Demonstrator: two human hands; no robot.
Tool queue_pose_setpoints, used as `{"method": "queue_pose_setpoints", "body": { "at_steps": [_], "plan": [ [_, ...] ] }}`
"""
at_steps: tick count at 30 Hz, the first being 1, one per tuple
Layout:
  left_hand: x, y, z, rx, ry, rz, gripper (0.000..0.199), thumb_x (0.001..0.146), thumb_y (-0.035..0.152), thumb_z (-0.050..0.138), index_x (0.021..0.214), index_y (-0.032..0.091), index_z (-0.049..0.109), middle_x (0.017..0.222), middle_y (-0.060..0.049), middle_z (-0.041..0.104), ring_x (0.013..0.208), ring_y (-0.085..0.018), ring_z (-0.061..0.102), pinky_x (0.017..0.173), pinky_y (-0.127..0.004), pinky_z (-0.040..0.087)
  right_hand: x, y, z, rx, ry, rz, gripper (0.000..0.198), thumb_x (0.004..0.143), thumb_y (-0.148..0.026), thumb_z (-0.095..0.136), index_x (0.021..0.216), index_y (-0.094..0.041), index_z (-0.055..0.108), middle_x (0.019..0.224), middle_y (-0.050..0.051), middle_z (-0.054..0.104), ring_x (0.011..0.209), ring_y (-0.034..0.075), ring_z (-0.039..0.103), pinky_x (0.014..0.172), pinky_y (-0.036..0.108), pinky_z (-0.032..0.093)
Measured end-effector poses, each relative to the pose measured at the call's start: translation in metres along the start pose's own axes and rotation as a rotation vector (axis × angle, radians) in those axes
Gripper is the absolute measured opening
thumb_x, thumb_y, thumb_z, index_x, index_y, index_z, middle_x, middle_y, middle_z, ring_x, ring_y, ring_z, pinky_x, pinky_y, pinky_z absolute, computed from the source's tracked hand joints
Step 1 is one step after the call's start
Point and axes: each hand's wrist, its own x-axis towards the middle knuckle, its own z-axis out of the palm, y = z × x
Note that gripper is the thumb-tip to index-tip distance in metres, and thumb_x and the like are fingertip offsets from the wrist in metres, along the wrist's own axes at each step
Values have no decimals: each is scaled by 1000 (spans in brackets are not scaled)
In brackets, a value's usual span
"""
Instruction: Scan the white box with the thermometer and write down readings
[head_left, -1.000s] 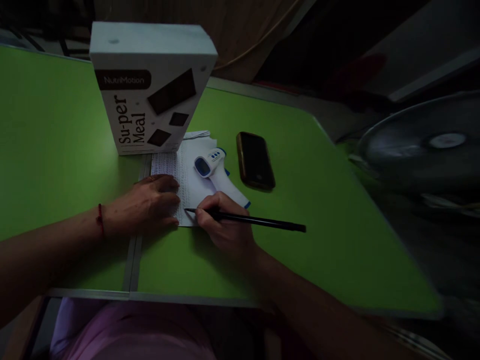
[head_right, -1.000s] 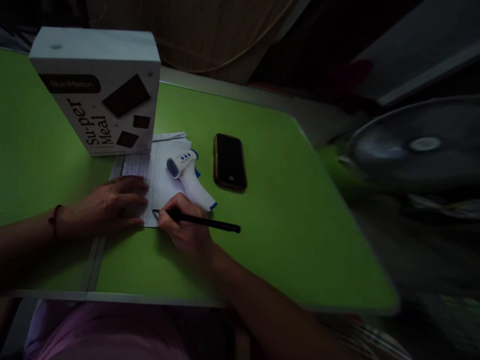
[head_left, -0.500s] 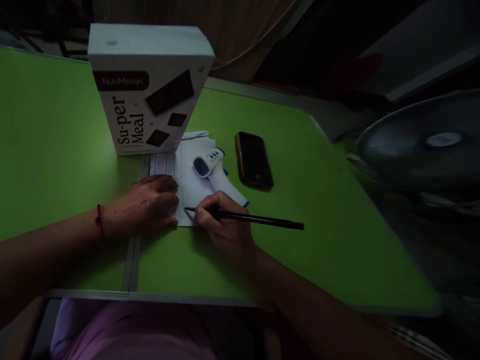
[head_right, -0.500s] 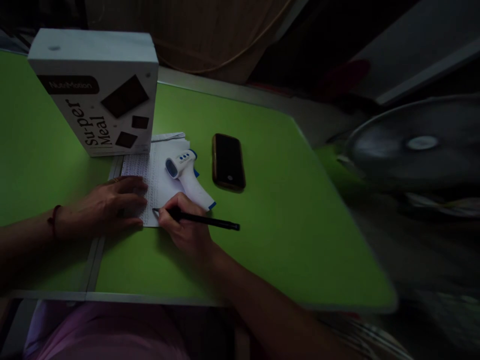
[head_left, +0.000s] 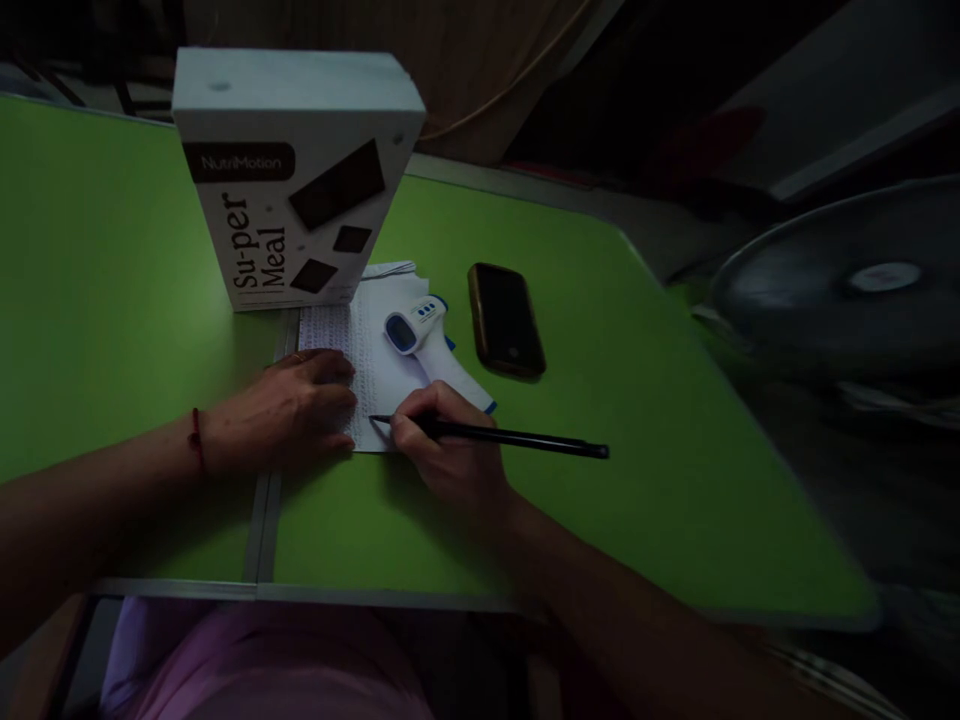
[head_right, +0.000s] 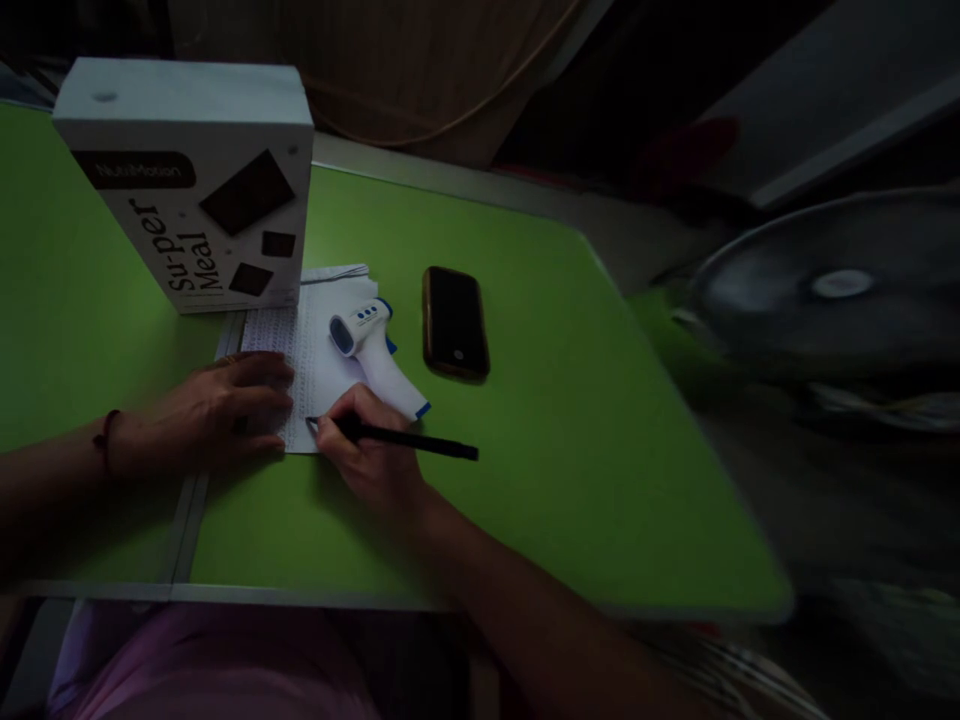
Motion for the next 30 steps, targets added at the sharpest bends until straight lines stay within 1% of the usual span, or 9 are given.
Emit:
{"method": "queue_pose_setpoints", "body": {
  "at_steps": [5,8,13,17,22,26,28,30],
  "plan": [
    [0,0,1,1,7,1,24,85,29,79,101,12,71,127,-17,62,114,-32,64,92,-42,58,0,3,0,6,70,-1,16,75,-27,61,62,-23,54,53,-5,54,48,10,46,47,25,37],
    [-1,-1,2,2,17,6,25,84,29,80,100,12,71,127,-17,62,114,-32,64,92,-43,58,0,3,0,13,54,7,16,75,-28,62,62,-23,54,53,-5,54,48,11,46,47,25,37],
    [0,-1,2,-11,5,0,24,85,28,79,100,11,72,128,-18,62,115,-34,63,92,-45,59,1,0,0,8,26,-3,16,75,-24,61,62,-23,53,53,-5,53,48,10,46,47,24,37],
    [1,0,0,-12,5,8,23,86,28,78,99,11,72,128,-19,62,114,-33,64,94,-45,58,1,-3,-2,7,17,-12,16,75,-23,60,61,-22,53,52,-5,53,47,10,46,46,23,36],
    [0,0,0,-3,13,8,23,85,28,79,99,10,72,127,-19,63,113,-33,64,92,-45,59,1,-1,-2,-1,7,-8,16,75,-23,59,60,-22,53,52,-5,53,47,10,46,45,23,37],
    [0,0,0,-1,18,21,25,85,28,79,101,11,72,126,-18,63,114,-32,64,93,-44,58,0,2,-1,9,58,0,17,75,-27,61,61,-22,54,53,-4,54,48,10,48,47,24,39],
    [0,0,0,2,15,15,24,85,28,79,101,11,72,126,-18,63,113,-32,64,92,-43,58,0,3,-1,-3,88,-5,16,74,-26,62,61,-22,54,52,-4,54,48,10,47,47,24,39],
    [0,0,0,-1,9,14,24,85,28,79,100,11,72,127,-18,63,112,-32,65,93,-44,58,1,4,-2,-12,85,-10,16,74,-25,62,61,-22,53,52,-5,53,48,10,46,47,24,38]
  ]
}}
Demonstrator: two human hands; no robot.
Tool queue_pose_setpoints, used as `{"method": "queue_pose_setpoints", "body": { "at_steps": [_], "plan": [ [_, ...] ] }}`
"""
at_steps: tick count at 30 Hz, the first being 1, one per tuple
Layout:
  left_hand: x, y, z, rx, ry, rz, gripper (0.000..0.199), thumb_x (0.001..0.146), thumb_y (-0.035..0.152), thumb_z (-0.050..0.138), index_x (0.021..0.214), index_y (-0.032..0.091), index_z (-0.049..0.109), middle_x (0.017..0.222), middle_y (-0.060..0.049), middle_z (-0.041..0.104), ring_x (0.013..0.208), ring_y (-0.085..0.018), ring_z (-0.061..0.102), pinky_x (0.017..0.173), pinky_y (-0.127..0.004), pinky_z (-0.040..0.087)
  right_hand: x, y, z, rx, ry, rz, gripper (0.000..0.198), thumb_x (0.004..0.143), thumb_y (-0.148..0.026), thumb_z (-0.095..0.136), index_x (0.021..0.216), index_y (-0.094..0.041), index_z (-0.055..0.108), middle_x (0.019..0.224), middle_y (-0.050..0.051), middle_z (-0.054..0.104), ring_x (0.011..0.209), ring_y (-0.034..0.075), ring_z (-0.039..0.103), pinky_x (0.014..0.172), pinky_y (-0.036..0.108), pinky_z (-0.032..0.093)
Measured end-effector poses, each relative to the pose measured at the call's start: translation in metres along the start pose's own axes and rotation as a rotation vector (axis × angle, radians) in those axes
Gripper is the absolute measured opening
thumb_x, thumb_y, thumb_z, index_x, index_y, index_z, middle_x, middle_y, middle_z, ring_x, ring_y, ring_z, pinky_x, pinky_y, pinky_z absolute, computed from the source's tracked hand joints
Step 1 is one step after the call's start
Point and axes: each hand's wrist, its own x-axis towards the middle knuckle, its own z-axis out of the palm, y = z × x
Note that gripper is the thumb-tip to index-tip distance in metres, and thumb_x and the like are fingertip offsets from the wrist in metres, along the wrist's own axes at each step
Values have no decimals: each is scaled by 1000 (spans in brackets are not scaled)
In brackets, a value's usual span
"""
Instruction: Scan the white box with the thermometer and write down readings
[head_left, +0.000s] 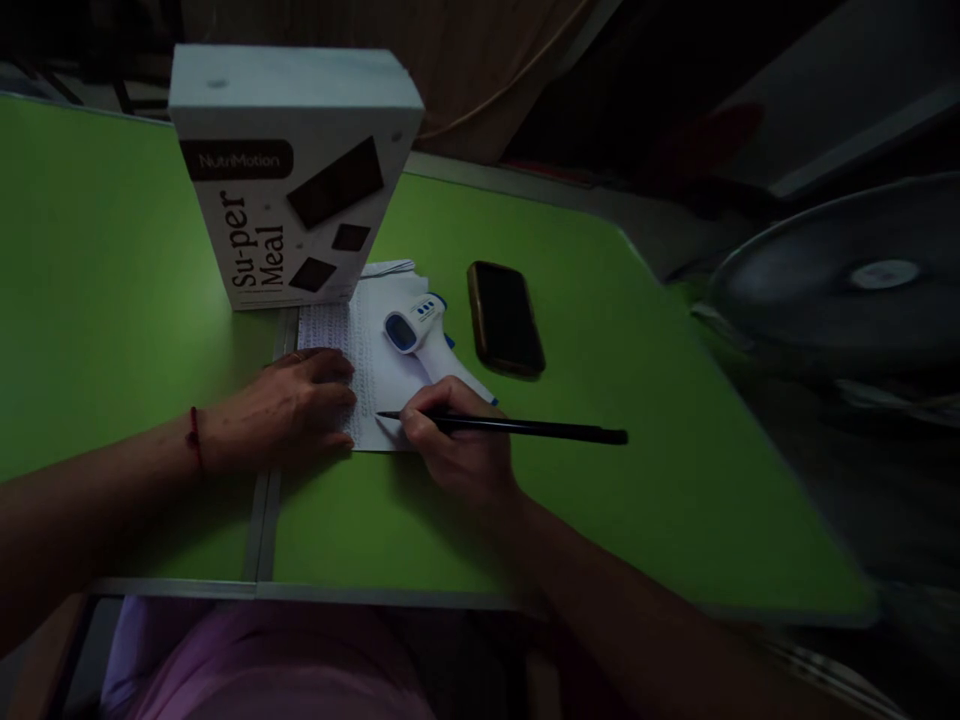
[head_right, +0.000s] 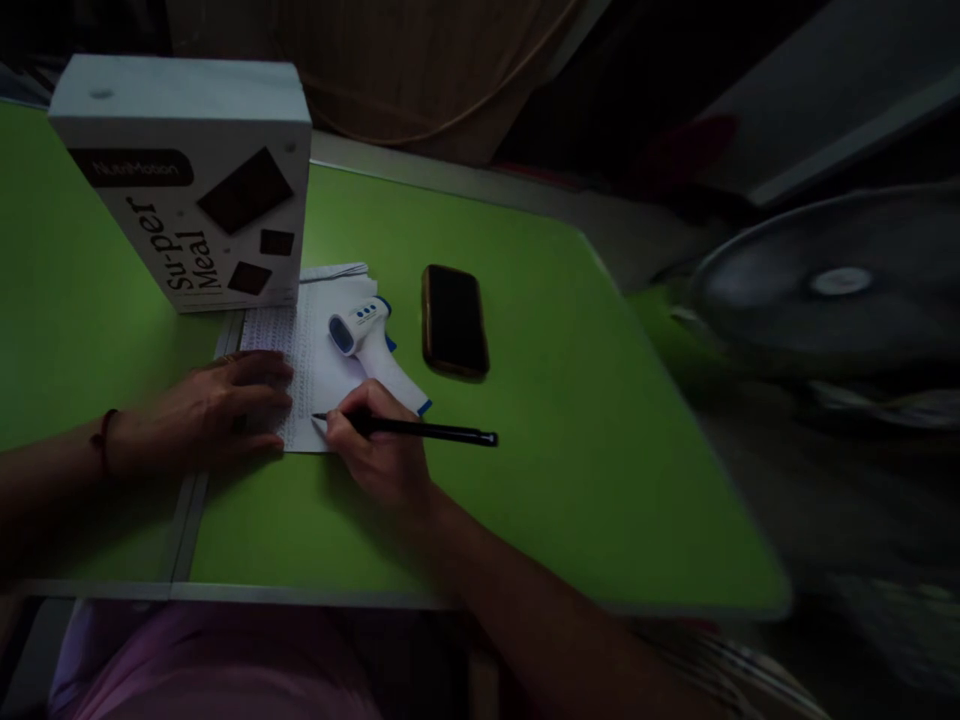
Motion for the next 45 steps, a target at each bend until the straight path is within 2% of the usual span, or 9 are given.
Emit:
{"method": "queue_pose_setpoints", "body": {
  "at_steps": [13,23,39,45],
  "plan": [
    [0,-1,-1,-10,20,31,26,84,27,80,102,8,72,125,-20,63,111,-32,65,93,-44,58,-1,3,-1,5,-36,-5,16,76,-26,62,63,-22,53,54,-5,53,49,10,46,48,24,37],
    [1,1,-4,-21,-20,-15,26,85,26,80,103,9,72,128,-19,62,114,-34,64,92,-46,59,0,3,-1,0,-31,1,16,76,-26,61,63,-22,54,53,-5,53,49,10,46,48,24,37],
    [1,1,-2,-6,-23,-13,23,85,27,79,99,11,72,128,-18,62,113,-33,65,91,-44,59,0,1,0,2,-53,-21,16,76,-22,61,63,-22,52,53,-5,52,48,10,45,47,24,36],
    [1,0,-3,-22,-12,-2,26,85,27,80,103,9,72,127,-19,62,114,-33,64,94,-46,58,1,-1,0,19,-60,-17,16,76,-23,60,63,-22,52,54,-5,52,48,9,45,47,23,36]
  ]
}}
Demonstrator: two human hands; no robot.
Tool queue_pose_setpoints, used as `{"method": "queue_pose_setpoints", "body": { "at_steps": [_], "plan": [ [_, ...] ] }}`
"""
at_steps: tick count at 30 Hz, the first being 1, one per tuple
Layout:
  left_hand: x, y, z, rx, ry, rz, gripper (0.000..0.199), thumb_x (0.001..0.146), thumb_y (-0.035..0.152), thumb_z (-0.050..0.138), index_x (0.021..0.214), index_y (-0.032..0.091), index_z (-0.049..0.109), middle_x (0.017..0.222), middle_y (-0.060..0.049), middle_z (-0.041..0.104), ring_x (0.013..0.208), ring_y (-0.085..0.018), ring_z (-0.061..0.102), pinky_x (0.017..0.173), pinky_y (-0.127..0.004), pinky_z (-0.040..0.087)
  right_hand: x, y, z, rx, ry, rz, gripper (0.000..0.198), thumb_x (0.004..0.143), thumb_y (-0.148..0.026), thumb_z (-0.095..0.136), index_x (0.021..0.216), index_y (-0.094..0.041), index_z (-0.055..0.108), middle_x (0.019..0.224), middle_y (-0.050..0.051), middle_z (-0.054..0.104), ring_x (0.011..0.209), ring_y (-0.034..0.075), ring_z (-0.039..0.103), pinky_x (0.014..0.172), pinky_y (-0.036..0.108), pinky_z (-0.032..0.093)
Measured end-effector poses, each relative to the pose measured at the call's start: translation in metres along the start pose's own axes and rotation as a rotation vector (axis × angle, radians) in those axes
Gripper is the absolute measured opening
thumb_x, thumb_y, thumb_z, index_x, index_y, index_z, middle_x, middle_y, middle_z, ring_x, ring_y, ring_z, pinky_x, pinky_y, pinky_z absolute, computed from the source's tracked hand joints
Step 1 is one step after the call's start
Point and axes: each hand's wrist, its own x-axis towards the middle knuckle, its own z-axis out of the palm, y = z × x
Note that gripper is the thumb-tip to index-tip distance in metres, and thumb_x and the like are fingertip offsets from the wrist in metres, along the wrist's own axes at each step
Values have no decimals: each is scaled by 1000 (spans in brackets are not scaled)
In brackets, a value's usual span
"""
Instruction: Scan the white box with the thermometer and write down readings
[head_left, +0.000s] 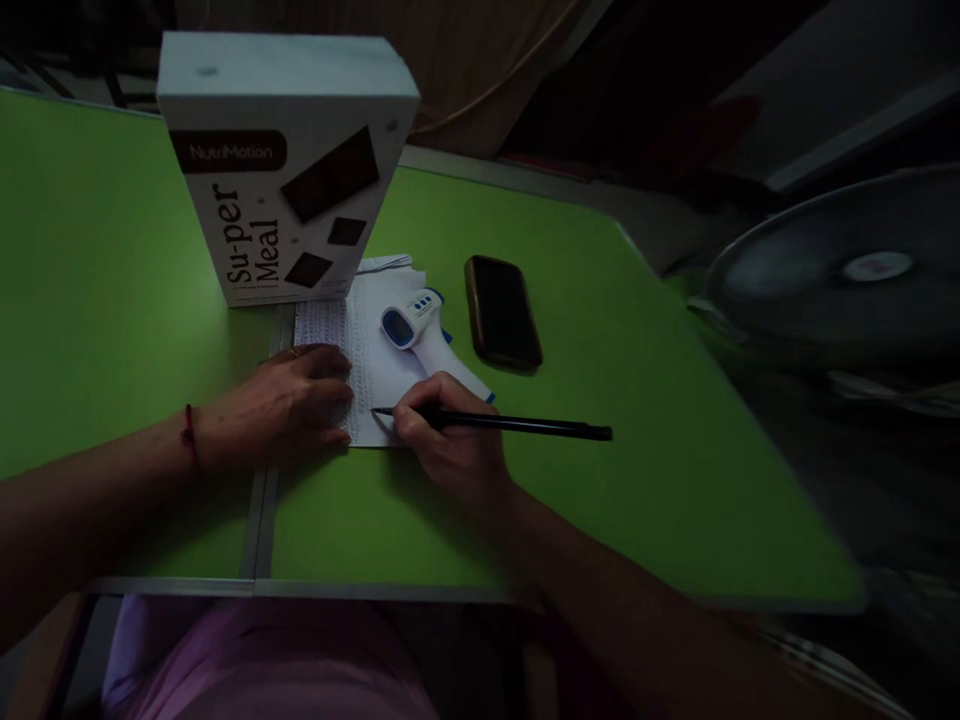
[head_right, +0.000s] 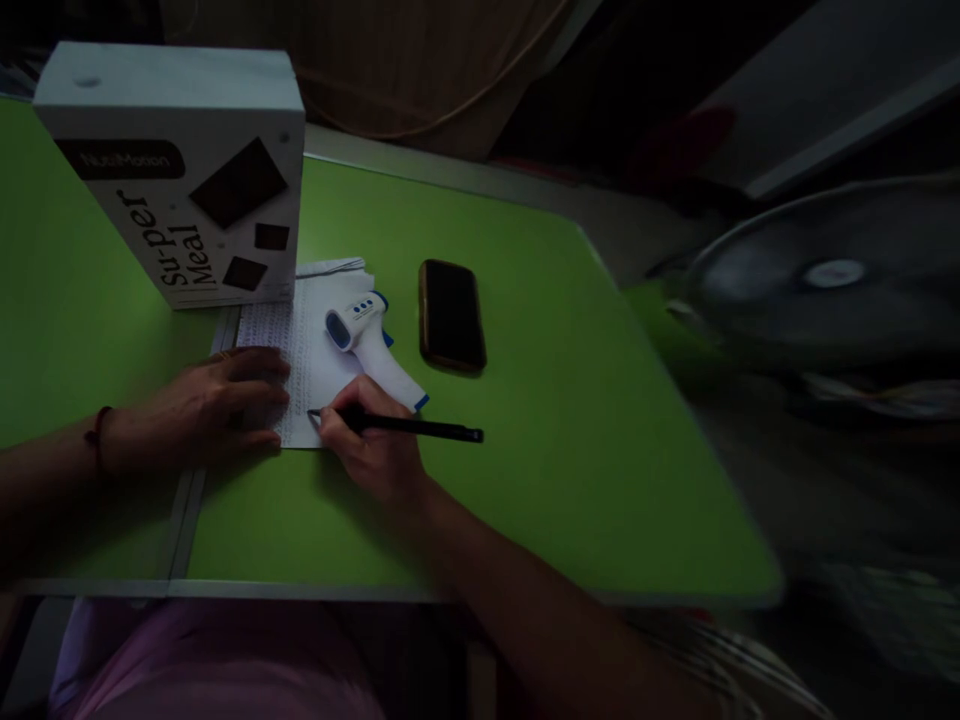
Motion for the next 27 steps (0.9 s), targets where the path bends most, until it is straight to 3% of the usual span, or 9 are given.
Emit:
{"method": "queue_pose_setpoints", "body": {
  "at_steps": [12,27],
  "plan": [
    [-1,-1,1,1,9,11,26,85,27,80,102,10,71,127,-19,62,113,-32,64,92,-43,58,0,-1,0,6,69,31,15,74,-24,60,61,-23,52,53,-5,53,49,11,46,47,24,38],
    [0,1,-1,15,12,19,25,85,26,80,102,10,71,126,-19,63,114,-32,64,94,-43,57,0,0,-1,-4,19,28,16,76,-25,60,62,-22,53,54,-4,53,50,11,47,48,25,38]
  ]
}}
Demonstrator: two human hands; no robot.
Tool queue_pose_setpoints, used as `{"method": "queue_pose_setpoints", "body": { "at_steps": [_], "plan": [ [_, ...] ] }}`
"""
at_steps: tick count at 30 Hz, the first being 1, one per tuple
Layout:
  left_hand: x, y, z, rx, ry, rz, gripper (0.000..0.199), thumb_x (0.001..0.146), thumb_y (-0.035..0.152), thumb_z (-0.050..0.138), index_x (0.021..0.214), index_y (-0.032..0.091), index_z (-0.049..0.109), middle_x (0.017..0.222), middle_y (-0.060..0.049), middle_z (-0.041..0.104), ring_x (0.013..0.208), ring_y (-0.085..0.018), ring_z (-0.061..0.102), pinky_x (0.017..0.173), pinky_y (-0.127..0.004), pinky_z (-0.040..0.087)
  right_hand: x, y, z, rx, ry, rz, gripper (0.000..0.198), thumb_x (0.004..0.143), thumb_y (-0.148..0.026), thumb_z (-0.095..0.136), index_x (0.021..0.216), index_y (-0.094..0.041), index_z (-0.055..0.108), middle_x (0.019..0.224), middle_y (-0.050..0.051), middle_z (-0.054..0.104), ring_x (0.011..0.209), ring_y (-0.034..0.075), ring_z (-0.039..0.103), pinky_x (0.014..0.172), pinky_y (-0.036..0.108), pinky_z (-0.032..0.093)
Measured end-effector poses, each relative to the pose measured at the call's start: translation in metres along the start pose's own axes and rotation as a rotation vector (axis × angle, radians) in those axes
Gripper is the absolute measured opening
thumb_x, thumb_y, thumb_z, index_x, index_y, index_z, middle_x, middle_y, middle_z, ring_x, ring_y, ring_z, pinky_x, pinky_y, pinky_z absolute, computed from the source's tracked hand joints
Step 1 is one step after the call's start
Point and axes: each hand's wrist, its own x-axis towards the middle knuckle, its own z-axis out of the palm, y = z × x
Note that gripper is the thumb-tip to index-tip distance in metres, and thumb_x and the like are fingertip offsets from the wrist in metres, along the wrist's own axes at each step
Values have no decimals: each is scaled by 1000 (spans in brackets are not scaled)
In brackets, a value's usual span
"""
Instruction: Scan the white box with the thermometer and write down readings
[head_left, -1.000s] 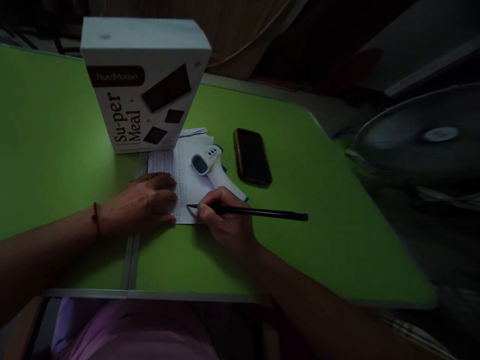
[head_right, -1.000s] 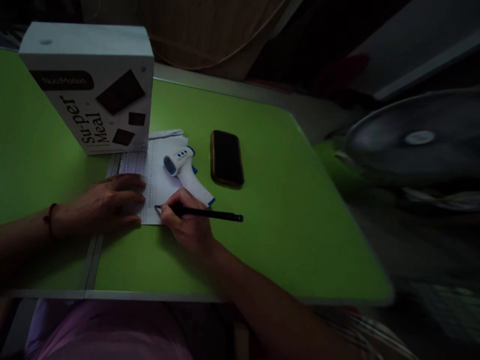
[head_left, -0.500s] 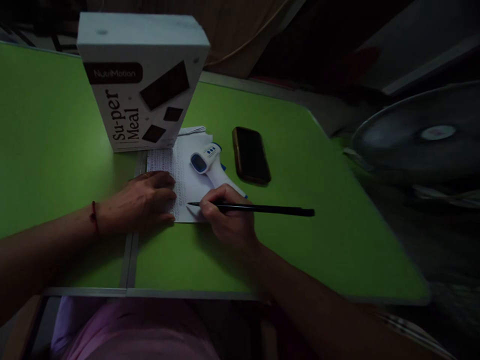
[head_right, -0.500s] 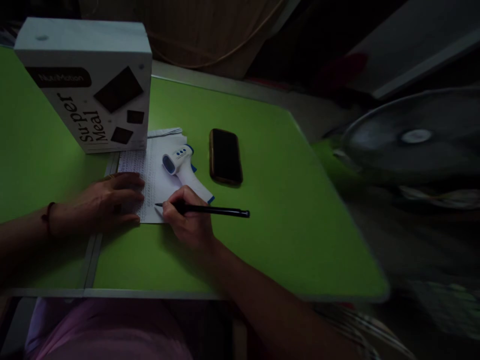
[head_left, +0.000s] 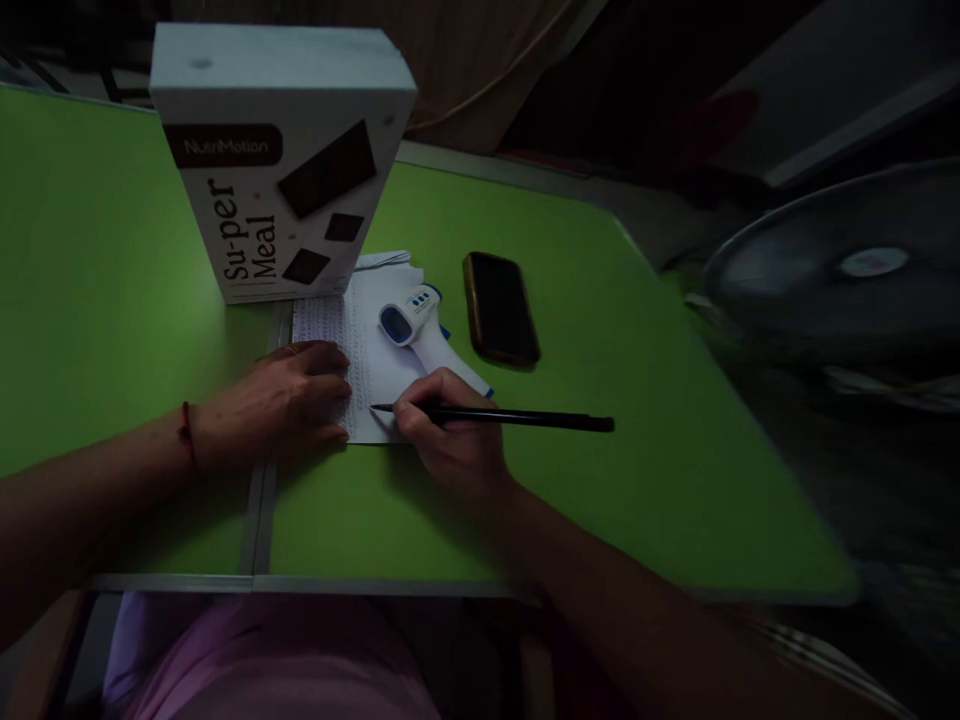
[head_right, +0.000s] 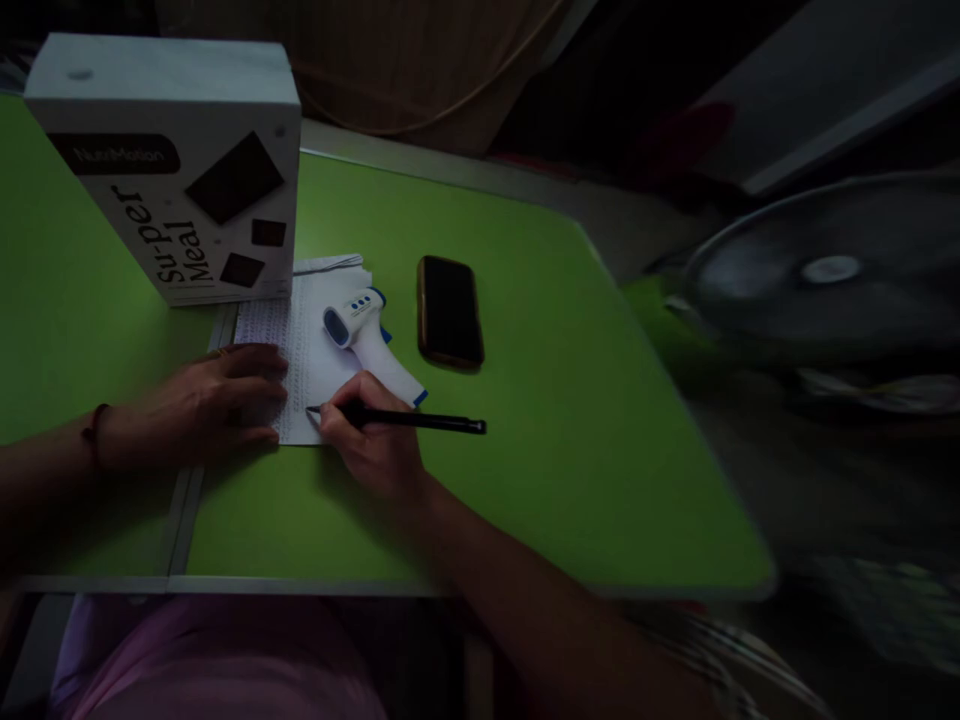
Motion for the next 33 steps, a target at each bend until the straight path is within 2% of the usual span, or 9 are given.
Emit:
{"method": "queue_pose_setpoints", "body": {
  "at_steps": [19,33],
  "plan": [
    [0,-1,2,19,7,2,26,84,28,80,102,11,71,126,-18,63,113,-31,65,94,-42,57,1,0,0,-23,31,8,16,74,-27,61,61,-23,53,53,-5,52,50,11,46,48,25,38],
    [-1,1,1,-4,-8,-22,26,84,27,80,103,11,71,128,-18,62,114,-32,64,94,-44,57,0,-1,0,9,-24,-11,16,75,-23,60,61,-22,52,53,-5,52,48,10,45,46,24,37]
  ]
}}
